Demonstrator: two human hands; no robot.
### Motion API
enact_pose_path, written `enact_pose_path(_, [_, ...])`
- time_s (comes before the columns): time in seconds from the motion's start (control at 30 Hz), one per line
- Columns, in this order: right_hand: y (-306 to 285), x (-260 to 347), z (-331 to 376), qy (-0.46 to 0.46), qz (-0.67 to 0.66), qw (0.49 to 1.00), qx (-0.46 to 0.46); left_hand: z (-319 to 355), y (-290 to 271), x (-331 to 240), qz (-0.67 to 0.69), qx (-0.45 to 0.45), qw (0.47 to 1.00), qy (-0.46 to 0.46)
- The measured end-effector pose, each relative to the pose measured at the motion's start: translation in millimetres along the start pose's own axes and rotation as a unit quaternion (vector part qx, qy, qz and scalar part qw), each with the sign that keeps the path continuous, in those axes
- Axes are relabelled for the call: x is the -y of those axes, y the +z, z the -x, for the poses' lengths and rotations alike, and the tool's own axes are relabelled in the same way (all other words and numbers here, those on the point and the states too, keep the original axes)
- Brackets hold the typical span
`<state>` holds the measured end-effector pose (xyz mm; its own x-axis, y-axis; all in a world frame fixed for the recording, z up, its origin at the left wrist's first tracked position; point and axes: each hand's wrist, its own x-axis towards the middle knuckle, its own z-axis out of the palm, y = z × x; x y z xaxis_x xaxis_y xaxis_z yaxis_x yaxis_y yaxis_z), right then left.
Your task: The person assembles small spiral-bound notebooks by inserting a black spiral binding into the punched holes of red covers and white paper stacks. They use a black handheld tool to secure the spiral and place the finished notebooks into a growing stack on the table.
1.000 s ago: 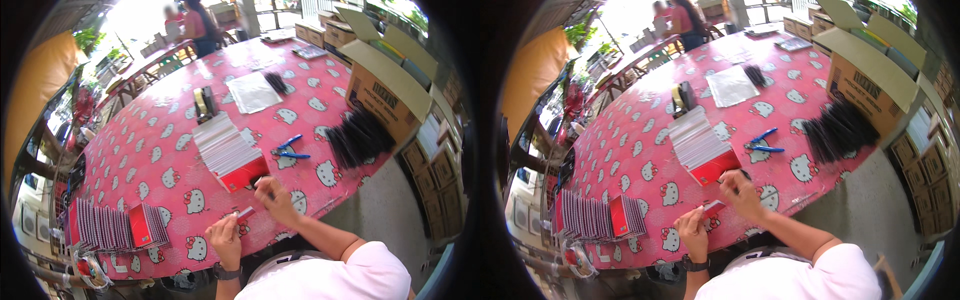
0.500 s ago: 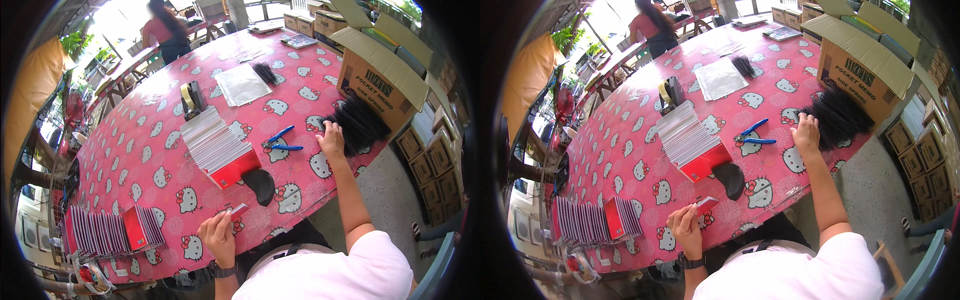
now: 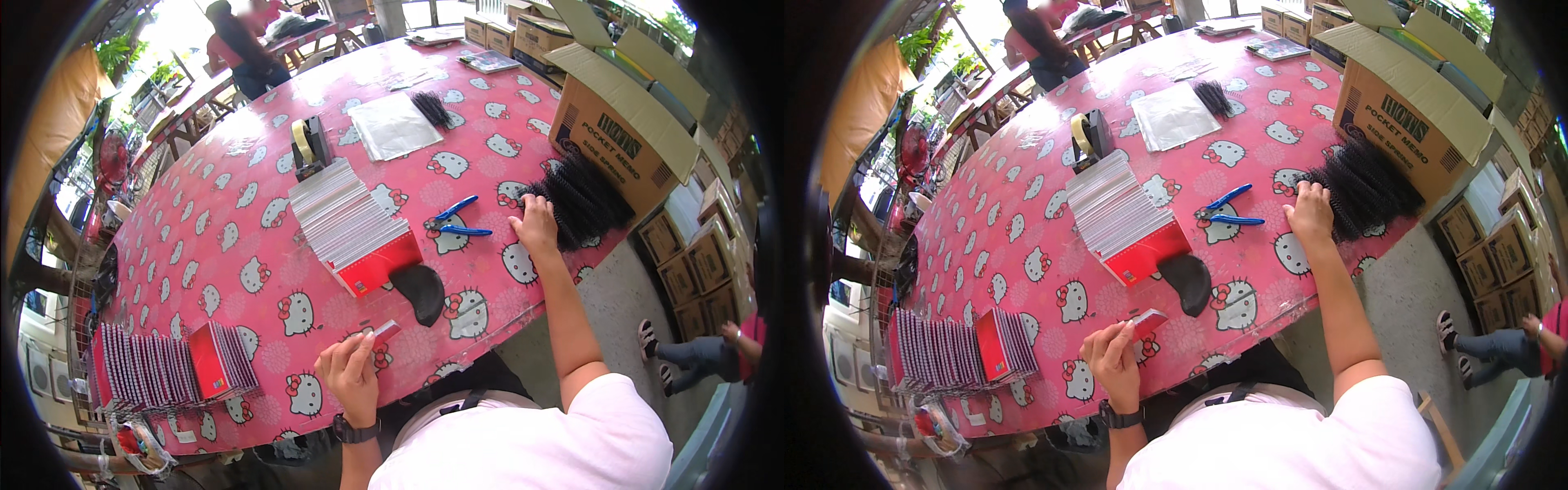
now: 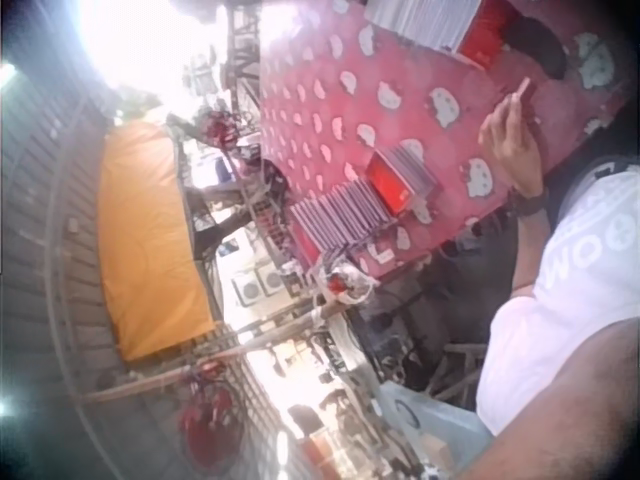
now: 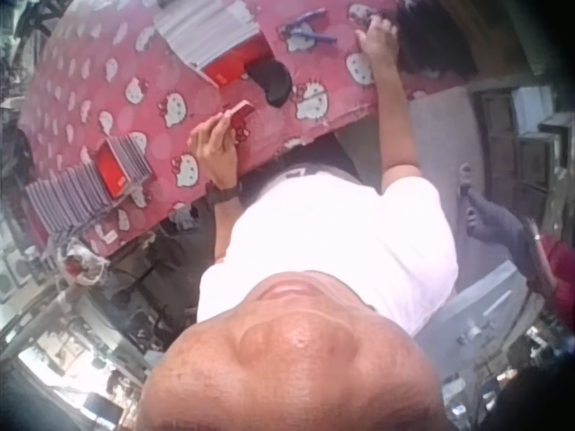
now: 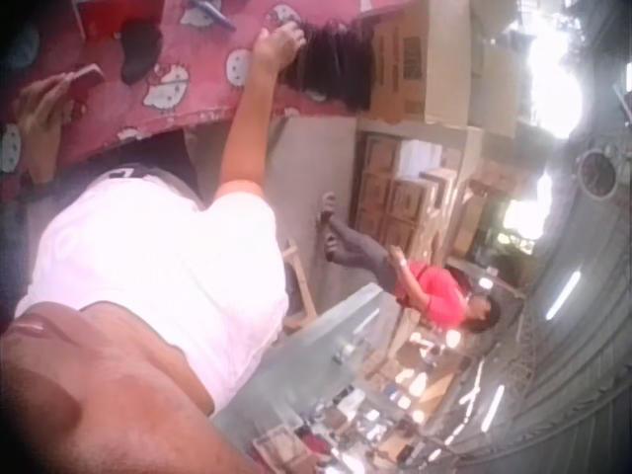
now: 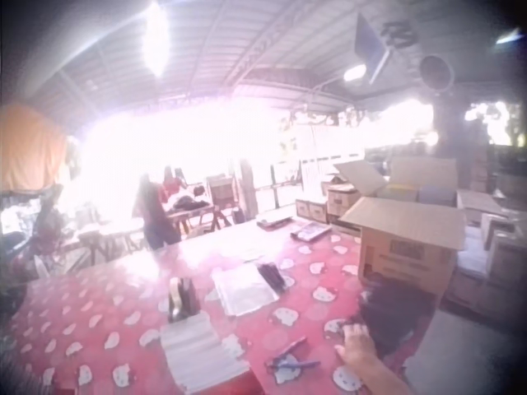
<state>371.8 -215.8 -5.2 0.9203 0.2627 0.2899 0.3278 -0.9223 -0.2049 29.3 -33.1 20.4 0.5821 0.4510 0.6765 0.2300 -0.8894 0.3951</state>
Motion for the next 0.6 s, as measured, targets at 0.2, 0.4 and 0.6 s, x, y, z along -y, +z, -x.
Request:
enact_pose_path(0.2, [-18, 1, -10, -0.026, -0.153, 0.980, 0.124, -6, -1, -1, 0.008, 0.004, 1.000, -0.016])
enact_pose_path(0.4, [-58, 61, 40, -0.174, -0.425, 0.879, 0.132, -8, -3, 1, 0.015, 0.044, 0.999, -0.018])
enact_pose_path(0.6, [-2, 66, 42, -0.320, -0.311, 0.895, 0.026, -12, 3, -3, 0.025, 0.043, 0.999, 0.000])
